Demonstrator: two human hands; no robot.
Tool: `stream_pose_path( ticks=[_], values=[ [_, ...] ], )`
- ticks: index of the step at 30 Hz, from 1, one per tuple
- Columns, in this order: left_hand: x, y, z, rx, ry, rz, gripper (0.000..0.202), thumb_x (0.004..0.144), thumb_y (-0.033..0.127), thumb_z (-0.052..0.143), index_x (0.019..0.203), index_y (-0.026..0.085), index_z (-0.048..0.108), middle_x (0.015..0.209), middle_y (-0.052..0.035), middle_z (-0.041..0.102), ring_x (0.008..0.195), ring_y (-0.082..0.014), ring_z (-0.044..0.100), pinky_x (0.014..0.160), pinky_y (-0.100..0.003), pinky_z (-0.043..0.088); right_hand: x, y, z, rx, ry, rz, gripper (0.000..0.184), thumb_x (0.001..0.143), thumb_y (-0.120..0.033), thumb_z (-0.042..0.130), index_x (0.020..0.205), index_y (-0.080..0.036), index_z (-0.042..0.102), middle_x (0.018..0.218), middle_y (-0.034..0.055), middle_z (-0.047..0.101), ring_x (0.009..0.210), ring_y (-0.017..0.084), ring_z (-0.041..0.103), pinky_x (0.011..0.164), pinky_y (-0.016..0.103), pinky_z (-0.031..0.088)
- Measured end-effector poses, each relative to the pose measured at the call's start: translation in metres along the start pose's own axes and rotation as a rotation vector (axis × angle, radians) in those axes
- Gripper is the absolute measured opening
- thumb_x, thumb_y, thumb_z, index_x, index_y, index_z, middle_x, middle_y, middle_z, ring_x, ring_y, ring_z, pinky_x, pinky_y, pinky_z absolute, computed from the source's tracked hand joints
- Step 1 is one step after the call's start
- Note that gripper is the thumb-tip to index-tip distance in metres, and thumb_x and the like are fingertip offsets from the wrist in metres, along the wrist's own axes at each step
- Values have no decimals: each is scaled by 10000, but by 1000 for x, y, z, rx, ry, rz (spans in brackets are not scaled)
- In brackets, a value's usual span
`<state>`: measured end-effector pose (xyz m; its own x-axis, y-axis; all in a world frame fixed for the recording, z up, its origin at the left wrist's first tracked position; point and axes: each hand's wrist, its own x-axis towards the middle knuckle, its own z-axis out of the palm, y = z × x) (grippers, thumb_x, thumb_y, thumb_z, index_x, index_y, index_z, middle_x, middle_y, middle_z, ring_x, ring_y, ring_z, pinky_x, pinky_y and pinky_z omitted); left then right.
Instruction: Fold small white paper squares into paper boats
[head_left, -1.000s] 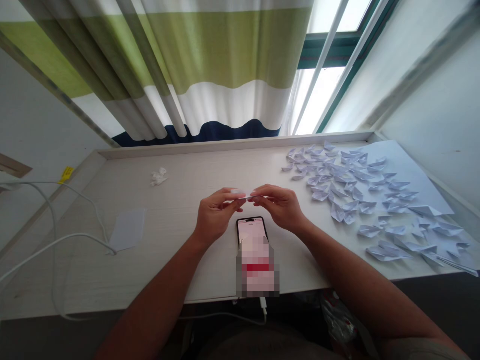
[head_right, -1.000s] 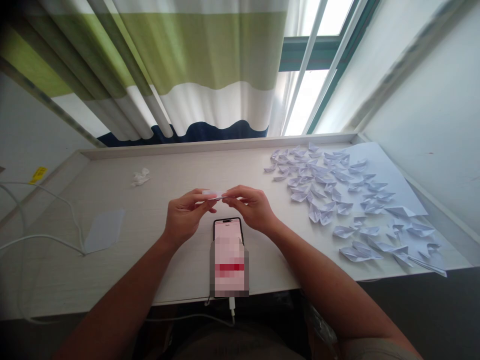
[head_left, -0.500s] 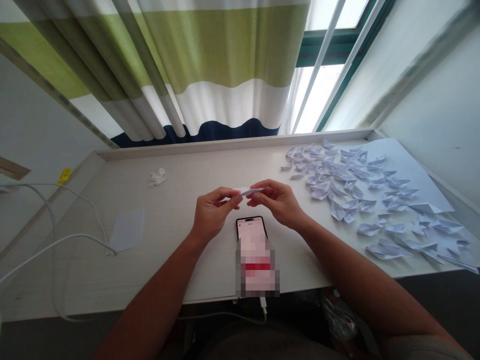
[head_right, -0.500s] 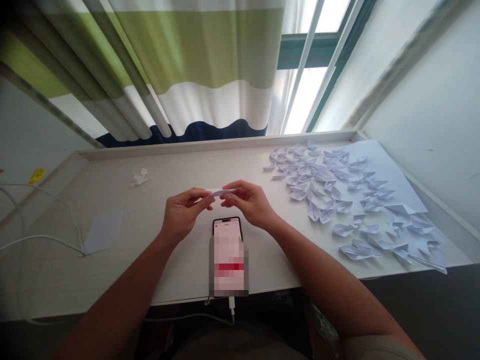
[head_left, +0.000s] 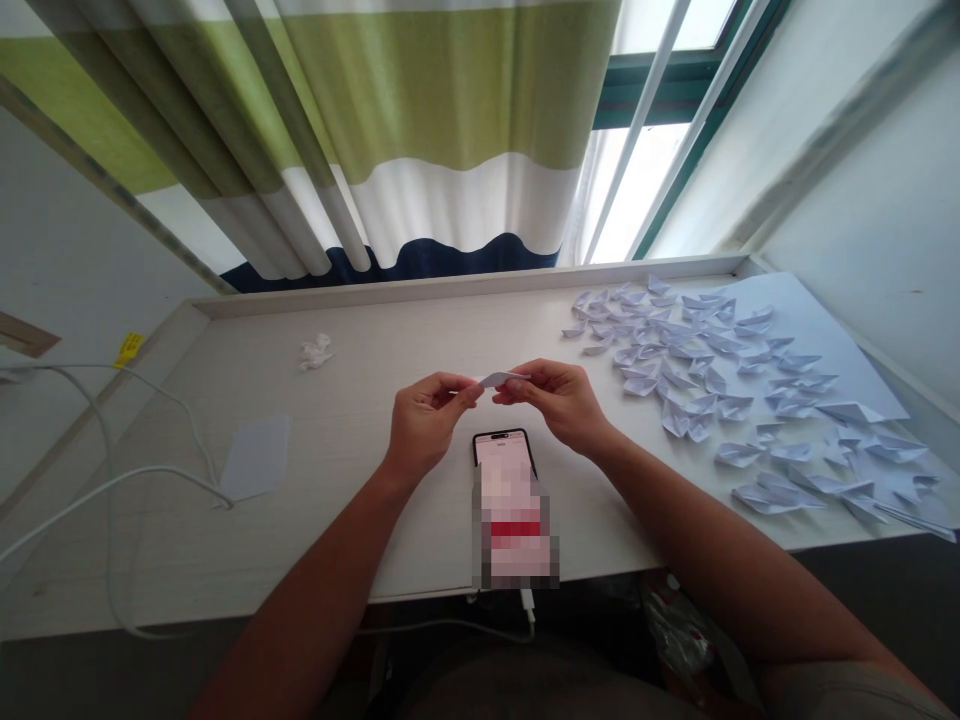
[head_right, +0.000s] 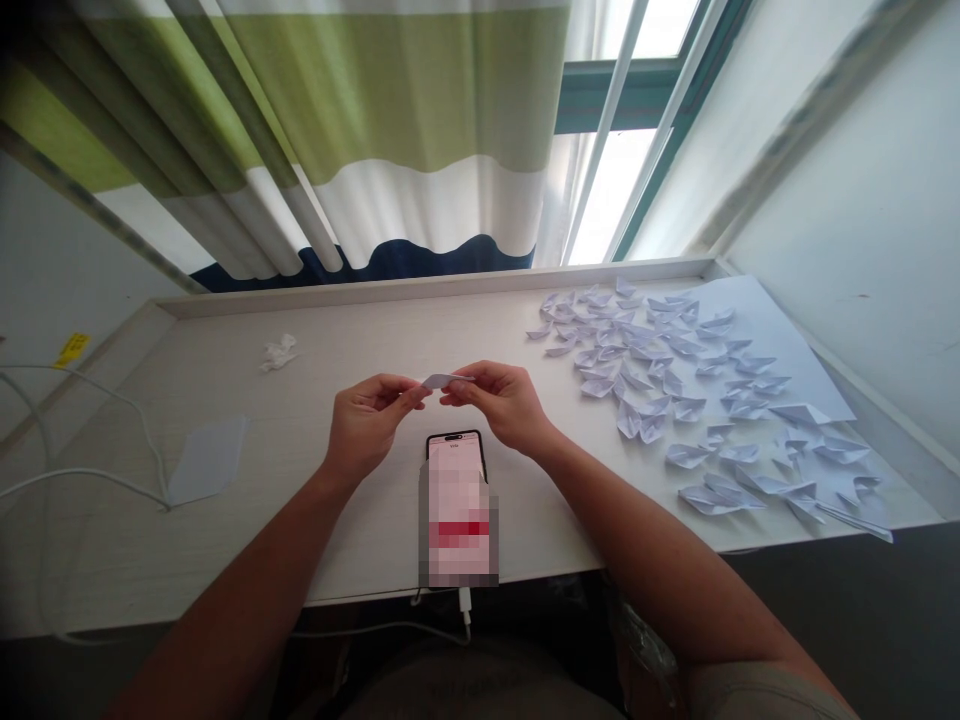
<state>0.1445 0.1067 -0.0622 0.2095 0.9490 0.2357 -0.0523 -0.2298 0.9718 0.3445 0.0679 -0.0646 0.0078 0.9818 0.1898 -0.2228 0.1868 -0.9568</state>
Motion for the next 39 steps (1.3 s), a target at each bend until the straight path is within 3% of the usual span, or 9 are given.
stream_pose_path(
  ticks=[4,7,11,16,20,28,32,39],
  values=[
    [0,1,-1,15,-6,39,184,789,330,920,830,177,825,921,-69,822,785,-160,748,759,-283,624,-1,2,0,-81,24,-35,236,839,-417,904,934,-214,829,873,46,845,843,198,813,824,375,671],
    [0,5,0,10,31,46,216,759,320,939,842,173,804,852,-54,806,788,-170,754,767,-291,626,-2,3,1,-144,44,-61,243,836,-426,901,949,-221,836,920,55,849,878,206,803,842,391,669],
    [0,9,1,-52,37,-14,382,699,285,971,1020,187,788,803,-17,787,766,-168,756,769,-300,636,-3,3,1,-123,75,-73,271,812,-417,921,965,-220,814,918,53,850,867,213,816,847,403,683],
    [-1,10,0,-36,-83,-110,427,722,315,954,1107,187,821,891,-38,801,771,-158,736,766,-309,634,-3,1,0,-1,54,-9,350,770,-373,959,1017,-218,765,850,29,845,810,209,828,823,385,694],
    [-1,11,2,-28,-195,-181,300,776,416,918,934,170,854,820,-70,814,733,-188,736,694,-325,628,-3,1,1,23,37,11,367,760,-363,964,1025,-207,763,857,31,848,807,200,828,820,362,691],
    [-3,10,5,-41,-96,-79,211,777,385,929,882,212,868,794,-59,827,748,-213,781,672,-327,640,-4,2,2,-6,21,23,392,767,-372,958,1078,-207,785,954,54,857,879,207,831,833,365,690],
    [-5,12,6,-38,-95,-49,235,782,405,927,902,212,865,834,-68,837,771,-226,794,687,-343,647,-4,0,1,-71,21,25,315,798,-445,925,948,-193,809,842,52,834,784,193,805,755,352,677],
    [-7,9,3,61,-142,2,224,839,405,883,956,217,849,931,-62,835,845,-206,763,715,-316,626,-4,-3,4,-116,5,-15,341,772,-499,932,838,-198,787,730,17,765,681,161,738,673,325,645]
  ],
)
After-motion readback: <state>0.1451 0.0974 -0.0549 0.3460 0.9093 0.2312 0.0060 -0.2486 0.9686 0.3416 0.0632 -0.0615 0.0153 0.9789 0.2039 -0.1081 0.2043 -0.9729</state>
